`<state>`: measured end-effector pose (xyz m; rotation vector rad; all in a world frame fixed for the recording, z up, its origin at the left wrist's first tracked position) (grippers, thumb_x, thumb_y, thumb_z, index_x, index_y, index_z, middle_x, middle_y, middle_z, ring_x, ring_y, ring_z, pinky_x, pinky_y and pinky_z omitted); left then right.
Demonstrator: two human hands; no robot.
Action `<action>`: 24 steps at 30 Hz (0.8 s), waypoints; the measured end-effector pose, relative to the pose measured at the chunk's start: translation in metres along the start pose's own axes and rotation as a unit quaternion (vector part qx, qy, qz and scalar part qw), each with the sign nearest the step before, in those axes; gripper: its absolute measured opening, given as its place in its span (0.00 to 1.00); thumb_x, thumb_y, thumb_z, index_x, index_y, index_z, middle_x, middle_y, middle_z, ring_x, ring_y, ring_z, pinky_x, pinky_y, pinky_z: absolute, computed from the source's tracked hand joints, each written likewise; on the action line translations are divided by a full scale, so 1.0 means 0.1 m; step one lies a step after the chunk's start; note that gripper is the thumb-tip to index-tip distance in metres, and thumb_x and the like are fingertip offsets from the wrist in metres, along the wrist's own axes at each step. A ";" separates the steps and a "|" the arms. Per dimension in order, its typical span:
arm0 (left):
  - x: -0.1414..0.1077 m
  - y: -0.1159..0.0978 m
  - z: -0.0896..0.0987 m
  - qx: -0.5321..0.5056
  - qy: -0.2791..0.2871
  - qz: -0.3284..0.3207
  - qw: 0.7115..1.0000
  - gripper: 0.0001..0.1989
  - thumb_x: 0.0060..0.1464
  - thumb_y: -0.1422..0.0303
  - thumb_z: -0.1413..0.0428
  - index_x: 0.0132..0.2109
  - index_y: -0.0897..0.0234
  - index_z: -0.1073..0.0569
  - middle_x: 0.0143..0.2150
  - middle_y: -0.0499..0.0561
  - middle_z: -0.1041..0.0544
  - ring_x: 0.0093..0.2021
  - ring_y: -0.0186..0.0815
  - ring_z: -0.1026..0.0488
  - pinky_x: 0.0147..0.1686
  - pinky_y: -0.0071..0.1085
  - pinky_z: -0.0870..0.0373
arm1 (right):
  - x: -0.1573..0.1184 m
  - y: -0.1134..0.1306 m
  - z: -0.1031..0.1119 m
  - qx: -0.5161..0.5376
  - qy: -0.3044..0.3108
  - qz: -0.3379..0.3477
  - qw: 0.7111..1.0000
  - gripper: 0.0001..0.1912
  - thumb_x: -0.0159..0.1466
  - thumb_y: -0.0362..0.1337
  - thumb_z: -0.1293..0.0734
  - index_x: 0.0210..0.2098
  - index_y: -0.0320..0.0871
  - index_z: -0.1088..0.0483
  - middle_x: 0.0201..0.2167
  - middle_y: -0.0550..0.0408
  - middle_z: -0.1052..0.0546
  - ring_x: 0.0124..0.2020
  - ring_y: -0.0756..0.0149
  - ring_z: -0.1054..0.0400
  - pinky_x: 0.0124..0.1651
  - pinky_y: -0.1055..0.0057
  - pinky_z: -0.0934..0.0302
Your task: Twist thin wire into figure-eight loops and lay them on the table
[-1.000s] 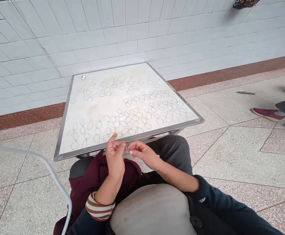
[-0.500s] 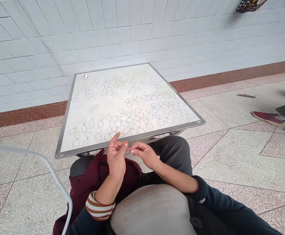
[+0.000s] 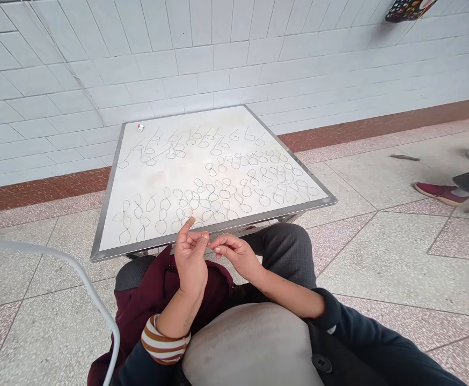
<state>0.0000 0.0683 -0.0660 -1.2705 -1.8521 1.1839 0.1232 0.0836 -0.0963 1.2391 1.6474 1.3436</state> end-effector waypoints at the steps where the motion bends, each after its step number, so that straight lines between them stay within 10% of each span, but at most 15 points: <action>1: 0.00 0.00 0.00 -0.001 0.000 0.002 1.000 0.24 0.51 0.71 0.37 0.56 0.58 0.29 0.30 0.43 0.30 0.36 0.30 0.29 0.48 0.31 0.33 | 0.00 0.01 -0.01 0.005 -0.002 0.001 1.000 0.09 0.60 0.44 0.29 0.34 0.45 0.26 0.32 0.57 0.25 0.28 0.70 0.34 0.37 0.69 0.36; 13: 0.03 0.01 0.03 0.010 -0.006 -0.015 1.000 0.24 0.51 0.71 0.37 0.56 0.59 0.29 0.29 0.43 0.30 0.32 0.29 0.31 0.40 0.28 0.33 | 0.01 -0.06 0.12 -0.044 -0.053 0.026 0.997 0.13 0.59 0.44 0.29 0.38 0.45 0.30 0.34 0.56 0.29 0.30 0.68 0.34 0.37 0.67 0.35; 16: 0.05 -0.01 0.04 0.028 -0.014 -0.031 0.999 0.25 0.51 0.69 0.37 0.56 0.59 0.29 0.29 0.44 0.30 0.31 0.29 0.32 0.37 0.27 0.33 | -0.05 0.09 0.21 -0.204 -0.120 0.139 0.962 0.11 0.60 0.43 0.29 0.40 0.47 0.31 0.37 0.53 0.30 0.31 0.67 0.35 0.36 0.66 0.34; 24: 0.03 -0.05 0.05 0.069 -0.014 -0.046 0.996 0.24 0.51 0.68 0.37 0.56 0.58 0.28 0.31 0.44 0.28 0.36 0.31 0.29 0.44 0.28 0.33 | -0.06 0.35 -0.05 -0.451 0.016 0.294 0.843 0.12 0.70 0.33 0.41 0.45 0.47 0.26 0.40 0.49 0.24 0.41 0.63 0.30 0.43 0.65 0.32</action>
Point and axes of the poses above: each hand's wrist, its own x-axis towards the middle knuckle, its own z-axis out of the back of the hand, y = z × x, the point moved 4 cm from there along x, towards the middle knuckle
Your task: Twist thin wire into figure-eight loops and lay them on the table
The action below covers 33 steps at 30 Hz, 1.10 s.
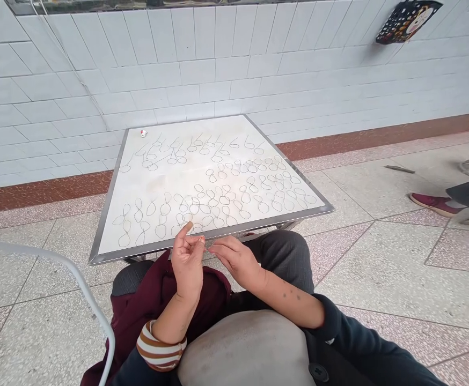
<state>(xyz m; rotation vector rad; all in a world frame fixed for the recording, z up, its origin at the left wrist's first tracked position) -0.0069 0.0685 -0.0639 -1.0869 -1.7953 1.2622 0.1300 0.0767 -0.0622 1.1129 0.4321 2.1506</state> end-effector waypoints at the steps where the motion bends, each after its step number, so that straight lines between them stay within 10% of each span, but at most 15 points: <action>1: 0.00 0.00 0.00 0.004 0.002 -0.001 1.000 0.24 0.52 0.68 0.37 0.56 0.58 0.28 0.31 0.44 0.28 0.37 0.31 0.29 0.45 0.29 0.33 | 0.01 0.01 0.00 -0.007 -0.003 0.011 1.000 0.12 0.70 0.32 0.41 0.45 0.46 0.26 0.40 0.49 0.24 0.41 0.63 0.31 0.43 0.65 0.33; 20: 0.14 0.22 0.06 0.012 0.060 0.073 0.995 0.26 0.50 0.66 0.37 0.57 0.61 0.31 0.32 0.46 0.26 0.31 0.30 0.31 0.36 0.28 0.33 | -0.01 -0.08 -0.04 -0.073 0.014 0.073 0.995 0.12 0.69 0.32 0.39 0.46 0.49 0.26 0.37 0.52 0.21 0.34 0.62 0.34 0.37 0.66 0.36; 33: 0.11 0.16 -0.03 0.006 0.115 0.097 0.989 0.28 0.55 0.64 0.41 0.62 0.59 0.36 0.45 0.54 0.22 0.46 0.38 0.26 0.45 0.34 0.31 | 0.08 -0.12 -0.01 -0.101 -0.009 0.043 0.994 0.10 0.68 0.30 0.38 0.42 0.46 0.27 0.37 0.53 0.21 0.36 0.63 0.33 0.39 0.65 0.36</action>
Point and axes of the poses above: each hand's wrist, its own x-axis towards the middle knuckle, its own z-axis out of the back of the hand, y = z × x, the point moved 4 cm from there along x, towards the middle knuckle
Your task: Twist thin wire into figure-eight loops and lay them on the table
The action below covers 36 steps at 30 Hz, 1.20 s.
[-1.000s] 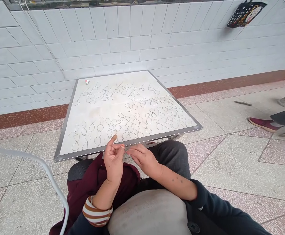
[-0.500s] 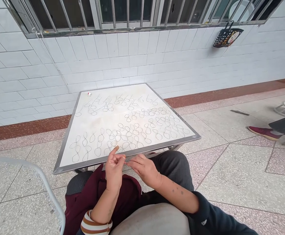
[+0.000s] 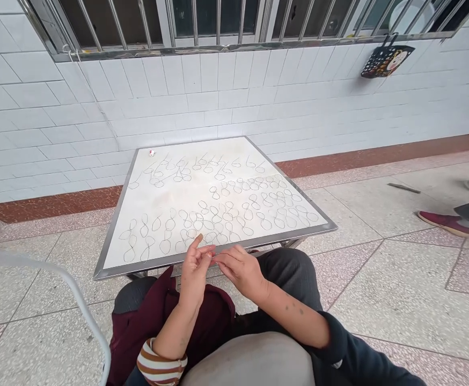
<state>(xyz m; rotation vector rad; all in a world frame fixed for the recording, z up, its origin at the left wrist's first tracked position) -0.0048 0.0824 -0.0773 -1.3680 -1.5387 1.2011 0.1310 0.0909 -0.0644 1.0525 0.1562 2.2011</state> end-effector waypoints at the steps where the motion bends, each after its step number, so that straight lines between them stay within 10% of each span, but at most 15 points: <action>1: 0.00 0.00 0.00 -0.004 -0.003 -0.003 1.000 0.28 0.55 0.64 0.41 0.62 0.59 0.35 0.45 0.54 0.22 0.47 0.38 0.26 0.46 0.34 0.31 | 0.00 -0.01 0.00 -0.003 -0.002 0.000 1.000 0.09 0.68 0.30 0.38 0.42 0.46 0.27 0.38 0.54 0.21 0.36 0.63 0.32 0.40 0.66 0.36; 14: -0.02 0.01 0.03 0.001 -0.020 -0.002 1.000 0.25 0.56 0.64 0.41 0.60 0.61 0.32 0.44 0.55 0.19 0.49 0.39 0.25 0.48 0.34 0.31 | -0.07 0.03 0.03 0.060 -0.031 0.013 0.998 0.12 0.68 0.29 0.38 0.48 0.47 0.29 0.40 0.53 0.22 0.40 0.65 0.29 0.43 0.65 0.33; 24: -0.06 -0.05 -0.02 0.033 -0.012 0.006 0.999 0.26 0.54 0.63 0.39 0.59 0.62 0.31 0.44 0.56 0.19 0.37 0.34 0.23 0.39 0.31 0.29 | -0.07 -0.23 -0.01 0.299 -0.063 -0.307 0.901 0.12 0.61 0.40 0.31 0.44 0.45 0.31 0.32 0.57 0.30 0.25 0.71 0.38 0.26 0.73 0.40; 36: -0.09 -0.08 -0.06 0.006 -0.023 0.027 0.999 0.28 0.51 0.64 0.37 0.59 0.64 0.31 0.40 0.55 0.18 0.34 0.33 0.23 0.37 0.31 0.27 | -0.05 -0.20 0.01 0.346 -0.020 -0.320 0.882 0.08 0.62 0.42 0.34 0.38 0.46 0.26 0.33 0.55 0.29 0.28 0.70 0.38 0.24 0.75 0.45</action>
Point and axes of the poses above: each hand's wrist, its own x-axis towards the middle knuckle, its own z-axis out of the back of the hand, y = z × x, the point moved 4 cm from there along x, towards the middle knuckle
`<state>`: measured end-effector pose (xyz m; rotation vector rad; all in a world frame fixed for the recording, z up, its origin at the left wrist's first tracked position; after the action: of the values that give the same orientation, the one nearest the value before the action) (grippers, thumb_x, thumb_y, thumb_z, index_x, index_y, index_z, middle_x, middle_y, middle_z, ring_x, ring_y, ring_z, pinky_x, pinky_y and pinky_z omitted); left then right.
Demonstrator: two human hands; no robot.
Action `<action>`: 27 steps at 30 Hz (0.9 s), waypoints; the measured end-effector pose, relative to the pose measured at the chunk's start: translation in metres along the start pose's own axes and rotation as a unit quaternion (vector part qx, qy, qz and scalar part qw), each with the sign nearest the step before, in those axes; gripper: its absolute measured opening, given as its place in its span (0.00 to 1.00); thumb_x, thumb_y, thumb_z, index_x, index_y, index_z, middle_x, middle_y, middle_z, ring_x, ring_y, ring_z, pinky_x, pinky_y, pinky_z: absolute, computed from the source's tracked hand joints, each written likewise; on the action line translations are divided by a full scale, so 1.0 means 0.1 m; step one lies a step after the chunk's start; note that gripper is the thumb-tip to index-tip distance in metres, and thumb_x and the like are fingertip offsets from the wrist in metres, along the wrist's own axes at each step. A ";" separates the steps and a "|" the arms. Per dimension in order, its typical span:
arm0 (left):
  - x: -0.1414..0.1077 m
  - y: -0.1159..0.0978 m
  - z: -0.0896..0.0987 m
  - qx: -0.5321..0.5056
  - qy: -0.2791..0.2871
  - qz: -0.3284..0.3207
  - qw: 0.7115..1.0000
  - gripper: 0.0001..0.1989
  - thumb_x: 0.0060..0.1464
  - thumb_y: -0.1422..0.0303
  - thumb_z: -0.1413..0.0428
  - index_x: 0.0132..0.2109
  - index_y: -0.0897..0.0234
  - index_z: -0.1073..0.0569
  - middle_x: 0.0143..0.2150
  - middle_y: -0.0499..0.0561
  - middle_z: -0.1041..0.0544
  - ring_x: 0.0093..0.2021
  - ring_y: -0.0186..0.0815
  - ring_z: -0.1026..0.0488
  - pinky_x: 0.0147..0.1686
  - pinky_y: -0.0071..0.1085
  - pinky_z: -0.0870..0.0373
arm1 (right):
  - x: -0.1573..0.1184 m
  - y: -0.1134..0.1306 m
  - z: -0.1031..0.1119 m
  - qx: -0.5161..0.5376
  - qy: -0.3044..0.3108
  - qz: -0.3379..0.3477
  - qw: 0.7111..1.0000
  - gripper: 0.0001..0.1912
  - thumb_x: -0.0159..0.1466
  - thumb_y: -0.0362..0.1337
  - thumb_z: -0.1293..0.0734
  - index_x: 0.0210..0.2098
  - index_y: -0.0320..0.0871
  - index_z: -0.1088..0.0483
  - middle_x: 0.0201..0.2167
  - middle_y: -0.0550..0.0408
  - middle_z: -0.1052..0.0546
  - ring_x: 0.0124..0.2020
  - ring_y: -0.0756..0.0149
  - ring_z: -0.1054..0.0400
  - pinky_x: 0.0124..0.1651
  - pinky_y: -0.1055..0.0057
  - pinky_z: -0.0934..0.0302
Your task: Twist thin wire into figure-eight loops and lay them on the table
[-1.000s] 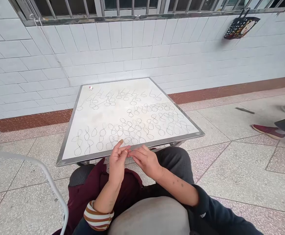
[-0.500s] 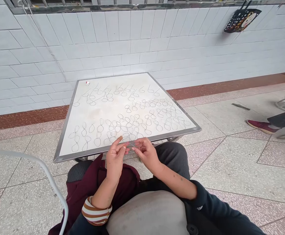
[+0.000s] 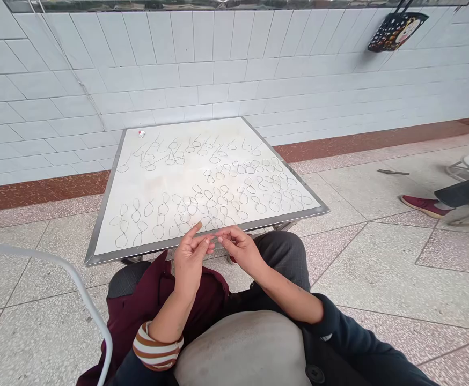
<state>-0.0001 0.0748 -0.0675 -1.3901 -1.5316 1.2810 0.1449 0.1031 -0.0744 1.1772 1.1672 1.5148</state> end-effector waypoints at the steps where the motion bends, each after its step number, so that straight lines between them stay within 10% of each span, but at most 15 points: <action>1: 0.00 0.00 0.00 -0.002 0.000 0.002 1.000 0.28 0.51 0.64 0.37 0.59 0.64 0.31 0.40 0.54 0.19 0.33 0.32 0.24 0.37 0.30 0.28 | 0.00 0.01 0.00 -0.001 0.004 0.000 1.000 0.08 0.63 0.42 0.34 0.38 0.46 0.26 0.34 0.54 0.29 0.29 0.69 0.37 0.24 0.75 0.45; 27: -0.03 0.01 -0.02 -0.082 -0.018 0.029 0.996 0.26 0.47 0.66 0.35 0.53 0.66 0.29 0.35 0.52 0.19 0.30 0.30 0.26 0.33 0.29 0.29 | 0.02 -0.04 -0.02 0.039 0.016 -0.027 0.999 0.10 0.61 0.46 0.33 0.36 0.47 0.27 0.29 0.56 0.30 0.29 0.68 0.36 0.25 0.74 0.43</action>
<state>0.0023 0.0722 -0.0675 -1.5321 -1.6636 1.2441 0.1428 0.1053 -0.0785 1.1681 1.2797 1.4643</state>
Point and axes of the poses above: each hand's wrist, its own x-axis towards the middle knuckle, its own z-axis out of the back of the hand, y = z × x, the point moved 4 cm from there along x, towards the middle knuckle
